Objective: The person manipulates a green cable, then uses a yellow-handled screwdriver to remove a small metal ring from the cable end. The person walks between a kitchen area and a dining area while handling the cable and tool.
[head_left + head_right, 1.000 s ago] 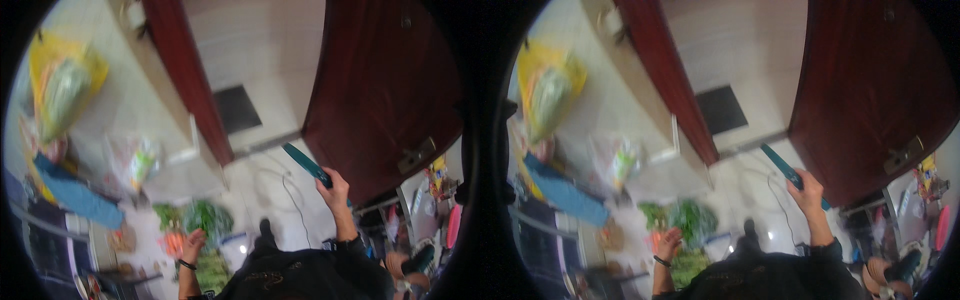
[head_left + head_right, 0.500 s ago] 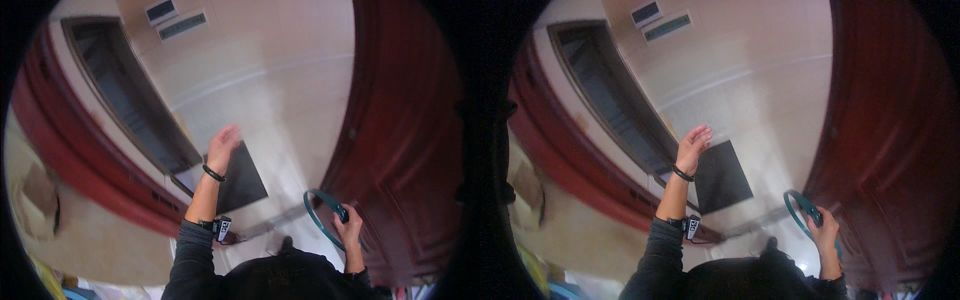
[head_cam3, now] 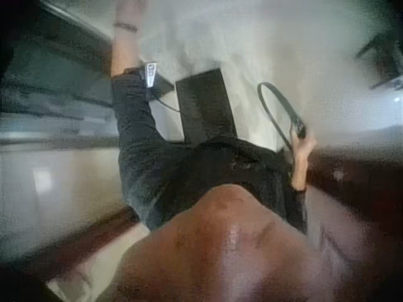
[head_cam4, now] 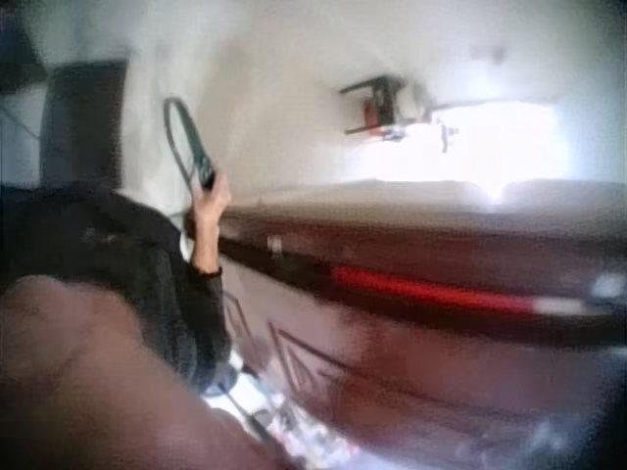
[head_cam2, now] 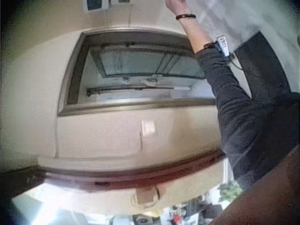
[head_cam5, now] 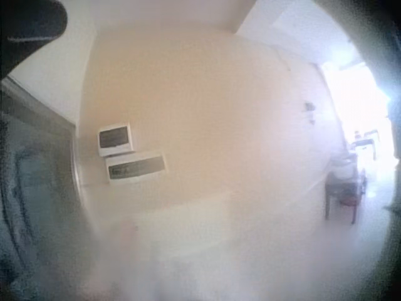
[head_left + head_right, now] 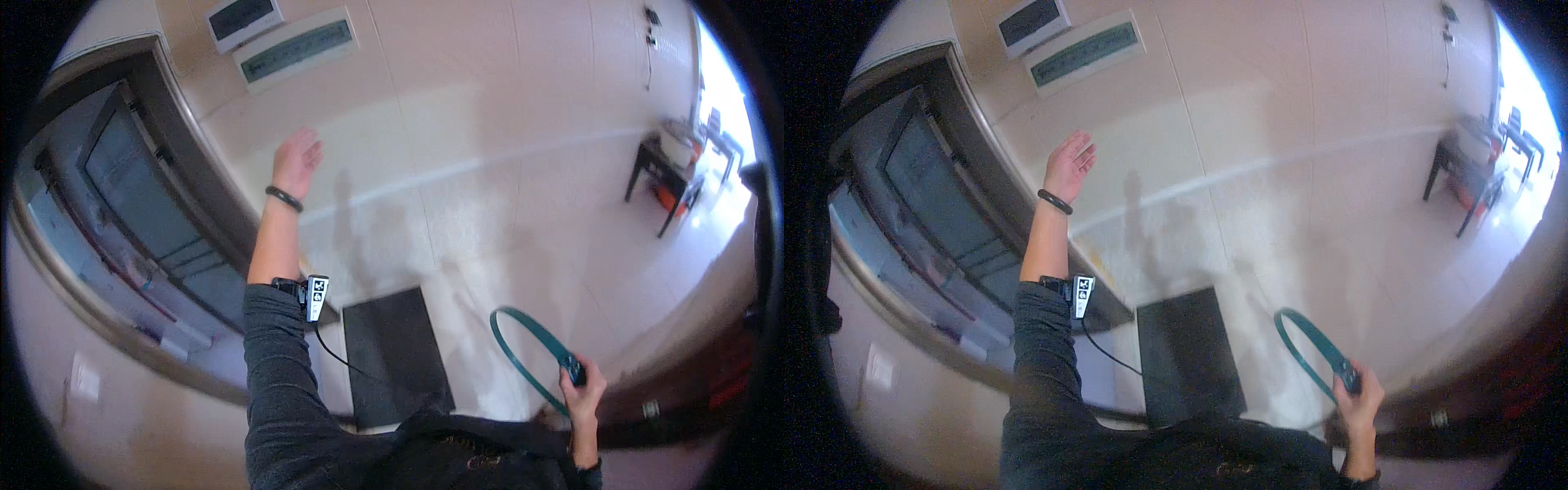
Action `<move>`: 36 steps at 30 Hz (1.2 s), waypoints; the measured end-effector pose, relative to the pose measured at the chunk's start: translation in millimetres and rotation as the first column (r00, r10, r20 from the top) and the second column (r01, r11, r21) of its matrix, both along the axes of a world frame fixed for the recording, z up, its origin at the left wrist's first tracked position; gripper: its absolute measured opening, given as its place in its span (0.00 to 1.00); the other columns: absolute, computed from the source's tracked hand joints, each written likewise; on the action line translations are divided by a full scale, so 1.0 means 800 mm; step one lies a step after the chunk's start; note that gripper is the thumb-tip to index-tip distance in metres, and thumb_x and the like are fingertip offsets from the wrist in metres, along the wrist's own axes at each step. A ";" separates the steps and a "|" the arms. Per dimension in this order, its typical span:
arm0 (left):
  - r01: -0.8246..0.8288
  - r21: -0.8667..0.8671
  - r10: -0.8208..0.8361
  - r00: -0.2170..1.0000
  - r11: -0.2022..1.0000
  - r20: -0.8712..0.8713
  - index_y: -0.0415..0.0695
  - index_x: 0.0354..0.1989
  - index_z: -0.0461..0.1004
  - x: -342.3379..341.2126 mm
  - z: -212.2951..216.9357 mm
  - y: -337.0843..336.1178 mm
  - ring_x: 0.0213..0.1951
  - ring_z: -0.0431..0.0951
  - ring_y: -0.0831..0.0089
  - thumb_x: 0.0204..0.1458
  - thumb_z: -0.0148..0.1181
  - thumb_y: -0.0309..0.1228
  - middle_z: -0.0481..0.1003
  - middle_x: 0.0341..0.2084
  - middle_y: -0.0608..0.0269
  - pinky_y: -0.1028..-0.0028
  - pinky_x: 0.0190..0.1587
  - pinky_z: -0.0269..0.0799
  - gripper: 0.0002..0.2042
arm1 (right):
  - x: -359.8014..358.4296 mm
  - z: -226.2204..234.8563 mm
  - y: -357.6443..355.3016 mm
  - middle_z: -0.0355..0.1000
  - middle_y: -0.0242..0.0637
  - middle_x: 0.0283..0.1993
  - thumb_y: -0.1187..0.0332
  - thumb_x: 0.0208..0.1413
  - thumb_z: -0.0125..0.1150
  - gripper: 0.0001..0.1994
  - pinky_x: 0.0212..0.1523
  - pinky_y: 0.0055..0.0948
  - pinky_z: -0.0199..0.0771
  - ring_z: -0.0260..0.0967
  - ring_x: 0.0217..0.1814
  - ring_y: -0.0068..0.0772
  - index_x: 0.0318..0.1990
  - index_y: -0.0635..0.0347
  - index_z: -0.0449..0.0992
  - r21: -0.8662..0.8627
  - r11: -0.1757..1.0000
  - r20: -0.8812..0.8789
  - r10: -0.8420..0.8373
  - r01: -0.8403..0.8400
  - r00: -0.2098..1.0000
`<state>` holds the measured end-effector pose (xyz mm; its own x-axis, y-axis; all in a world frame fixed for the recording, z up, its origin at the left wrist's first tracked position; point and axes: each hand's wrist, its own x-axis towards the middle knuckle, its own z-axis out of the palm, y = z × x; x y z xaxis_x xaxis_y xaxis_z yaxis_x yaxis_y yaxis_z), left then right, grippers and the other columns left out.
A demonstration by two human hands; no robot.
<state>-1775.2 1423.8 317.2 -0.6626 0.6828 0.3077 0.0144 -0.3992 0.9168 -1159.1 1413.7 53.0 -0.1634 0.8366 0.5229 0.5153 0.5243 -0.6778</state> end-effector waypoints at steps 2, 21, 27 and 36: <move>0.015 0.095 -0.010 0.998 0.995 -0.057 0.42 0.61 0.65 -0.048 0.030 0.066 0.49 0.74 0.66 0.61 0.57 0.32 0.71 0.55 0.60 0.70 0.48 0.72 0.21 | -0.022 0.001 0.045 0.78 0.44 0.34 0.75 0.42 0.73 0.18 0.36 0.30 0.77 0.78 0.34 0.34 0.43 0.64 0.78 0.039 0.998 -0.023 -0.053 0.054 0.998; -0.388 0.449 0.237 0.904 0.805 0.357 0.37 0.52 0.70 -0.324 0.165 0.365 0.51 0.73 0.61 0.60 0.55 0.29 0.74 0.50 0.55 0.67 0.56 0.69 0.15 | -0.187 0.033 0.490 0.77 0.48 0.40 0.75 0.49 0.68 0.18 0.41 0.39 0.75 0.76 0.39 0.48 0.49 0.63 0.75 -0.049 0.999 0.111 0.009 -0.003 0.994; -0.171 0.657 0.417 0.877 0.734 -0.237 0.32 0.56 0.67 -0.312 0.183 0.356 0.51 0.76 0.62 0.58 0.54 0.25 0.76 0.50 0.55 0.67 0.57 0.69 0.18 | -0.267 0.041 0.549 0.77 0.44 0.38 0.76 0.47 0.68 0.20 0.38 0.35 0.78 0.78 0.36 0.43 0.51 0.63 0.74 0.075 0.997 0.161 0.021 -0.034 0.987; -0.538 0.768 0.697 -0.398 0.348 -0.596 0.40 0.46 0.79 -0.384 0.209 0.392 0.45 0.80 0.54 0.53 0.66 0.38 0.81 0.40 0.51 0.61 0.50 0.73 0.17 | -0.346 0.036 0.530 0.77 0.43 0.39 0.72 0.47 0.69 0.19 0.39 0.37 0.78 0.78 0.38 0.44 0.49 0.58 0.75 0.047 0.998 0.125 -0.048 0.043 0.991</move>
<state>-2082.7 1737.1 484.6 0.1251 -0.0315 0.9916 0.8901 0.4451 -0.0981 -1436.2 1837.7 81.9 -0.1923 0.8211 0.5374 0.6190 0.5264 -0.5829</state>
